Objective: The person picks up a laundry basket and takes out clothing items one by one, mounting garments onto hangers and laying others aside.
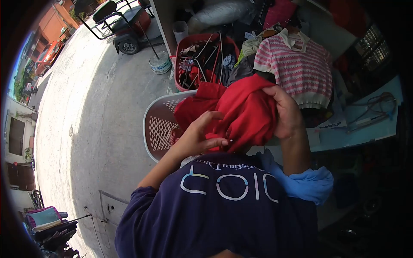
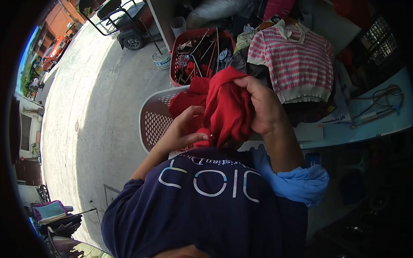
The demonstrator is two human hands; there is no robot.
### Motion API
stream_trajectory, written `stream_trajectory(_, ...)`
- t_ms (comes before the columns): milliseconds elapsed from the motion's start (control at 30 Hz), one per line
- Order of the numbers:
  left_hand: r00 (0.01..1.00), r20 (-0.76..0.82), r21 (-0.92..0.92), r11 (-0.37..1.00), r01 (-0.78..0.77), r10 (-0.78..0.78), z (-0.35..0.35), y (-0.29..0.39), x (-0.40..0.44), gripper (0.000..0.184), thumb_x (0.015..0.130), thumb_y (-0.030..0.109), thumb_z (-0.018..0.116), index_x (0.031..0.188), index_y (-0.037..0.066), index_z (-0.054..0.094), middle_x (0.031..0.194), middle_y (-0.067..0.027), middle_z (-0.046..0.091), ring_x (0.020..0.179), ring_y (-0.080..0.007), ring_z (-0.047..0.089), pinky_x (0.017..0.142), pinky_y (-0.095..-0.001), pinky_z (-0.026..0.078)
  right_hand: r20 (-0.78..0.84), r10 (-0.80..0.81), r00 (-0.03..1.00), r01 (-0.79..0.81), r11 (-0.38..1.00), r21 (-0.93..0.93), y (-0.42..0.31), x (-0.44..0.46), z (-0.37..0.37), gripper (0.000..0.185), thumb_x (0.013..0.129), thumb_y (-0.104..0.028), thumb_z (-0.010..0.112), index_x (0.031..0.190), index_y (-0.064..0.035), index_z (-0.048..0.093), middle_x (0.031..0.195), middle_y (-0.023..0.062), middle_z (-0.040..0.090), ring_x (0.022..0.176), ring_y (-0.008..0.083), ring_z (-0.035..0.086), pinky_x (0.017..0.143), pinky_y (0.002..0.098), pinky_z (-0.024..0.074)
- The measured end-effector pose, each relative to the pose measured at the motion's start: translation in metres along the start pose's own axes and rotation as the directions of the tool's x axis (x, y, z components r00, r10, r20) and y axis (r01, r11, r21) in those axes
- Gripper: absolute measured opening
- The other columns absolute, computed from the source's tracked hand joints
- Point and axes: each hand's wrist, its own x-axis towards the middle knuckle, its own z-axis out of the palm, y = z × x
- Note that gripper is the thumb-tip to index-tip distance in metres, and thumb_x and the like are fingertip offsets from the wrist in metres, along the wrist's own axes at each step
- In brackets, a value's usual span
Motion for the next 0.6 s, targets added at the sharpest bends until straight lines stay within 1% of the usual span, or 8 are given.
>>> stream_trajectory(100,0.968,0.236,0.320,0.947,0.001,-0.081,0.038,-0.084,-0.019,0.026,0.077,0.004,0.068,0.101,0.001,0.059,0.097,-0.0153,0.062,0.091,-0.0283,0.061,0.083,-0.0325,0.048,0.122,-0.390,0.913,0.370,0.915,0.159,-0.056,-0.034,0.011,0.034,0.095,-0.023,0.049,0.115,0.0020,0.058,0.114,0.0131,0.063,0.104,0.0215,0.062,0.095,0.0346,0.0476)
stream_trajectory(167,0.795,0.550,0.324,0.943,0.079,-0.256,0.001,-0.091,-0.030,0.019,0.075,0.000,0.065,0.094,0.000,0.061,0.085,-0.0148,0.064,0.081,-0.0288,0.063,0.077,-0.0320,0.050,0.183,-0.590,0.787,0.580,0.807,0.107,-0.086,-0.066,0.014,0.036,0.095,-0.025,0.051,0.118,0.0028,0.057,0.117,0.0139,0.062,0.109,0.0217,0.059,0.098,0.0338,0.0443)
stream_trajectory(200,0.854,0.518,0.027,0.999,0.045,-0.052,-0.026,-0.070,-0.027,0.008,0.077,-0.004,0.057,0.081,0.001,0.062,0.069,-0.0088,0.061,0.070,-0.0226,0.063,0.067,-0.0313,0.051,0.268,-0.626,0.732,0.641,0.766,0.037,-0.095,-0.080,0.017,0.037,0.095,-0.024,0.052,0.120,0.0026,0.056,0.118,0.0139,0.061,0.111,0.0209,0.057,0.100,0.0328,0.0422)
stream_trajectory(267,0.910,0.274,-0.283,0.878,0.385,-0.311,-0.083,-0.043,-0.019,0.019,0.077,-0.010,0.044,0.074,0.001,0.060,0.073,-0.0029,0.059,0.074,-0.0118,0.060,0.070,-0.0285,0.049,0.396,-0.600,0.695,0.678,0.731,-0.083,-0.096,-0.084,0.025,0.036,0.095,-0.024,0.053,0.121,0.0020,0.056,0.118,0.0136,0.061,0.110,0.0207,0.058,0.099,0.0328,0.0426)
stream_trajectory(333,0.989,-0.055,-0.427,0.899,0.099,-0.136,-0.113,-0.031,-0.003,0.014,0.081,-0.005,0.047,0.082,0.001,0.059,0.081,-0.0052,0.060,0.080,-0.0134,0.059,0.081,-0.0295,0.048,0.450,-0.508,0.734,0.630,0.757,-0.173,-0.079,-0.072,0.032,0.036,0.095,-0.024,0.053,0.121,0.0014,0.055,0.118,0.0133,0.061,0.110,0.0205,0.058,0.098,0.0328,0.0430)
stream_trajectory(467,0.991,0.097,-0.298,0.947,0.116,-0.091,-0.020,0.011,0.016,0.037,0.082,0.017,0.069,0.112,0.000,0.056,0.106,-0.0104,0.060,0.104,-0.0197,0.057,0.095,-0.0324,0.042,0.466,-0.352,0.812,0.507,0.821,-0.264,-0.023,-0.046,0.047,0.036,0.095,-0.023,0.054,0.123,0.0001,0.055,0.118,0.0128,0.061,0.108,0.0200,0.059,0.097,0.0327,0.0438)
stream_trajectory(567,0.994,0.104,0.027,0.999,0.035,-0.038,0.022,0.012,0.004,0.050,0.078,0.021,0.076,0.119,0.002,0.056,0.110,-0.0105,0.064,0.103,-0.0207,0.060,0.093,-0.0316,0.044,0.429,-0.481,0.764,0.616,0.743,-0.264,-0.045,-0.057,0.040,0.036,0.095,-0.022,0.054,0.124,-0.0008,0.054,0.118,0.0124,0.061,0.107,0.0197,0.059,0.096,0.0326,0.0444)
stream_trajectory(600,0.958,0.253,0.010,0.991,0.134,-0.133,0.006,-0.015,0.008,0.048,0.077,0.019,0.076,0.118,0.002,0.057,0.108,-0.0099,0.066,0.100,-0.0201,0.061,0.091,-0.0313,0.045,0.404,-0.556,0.727,0.679,0.669,-0.301,-0.062,-0.067,0.033,0.036,0.095,-0.022,0.055,0.124,-0.0011,0.054,0.118,0.0122,0.061,0.107,0.0196,0.059,0.095,0.0326,0.0446)
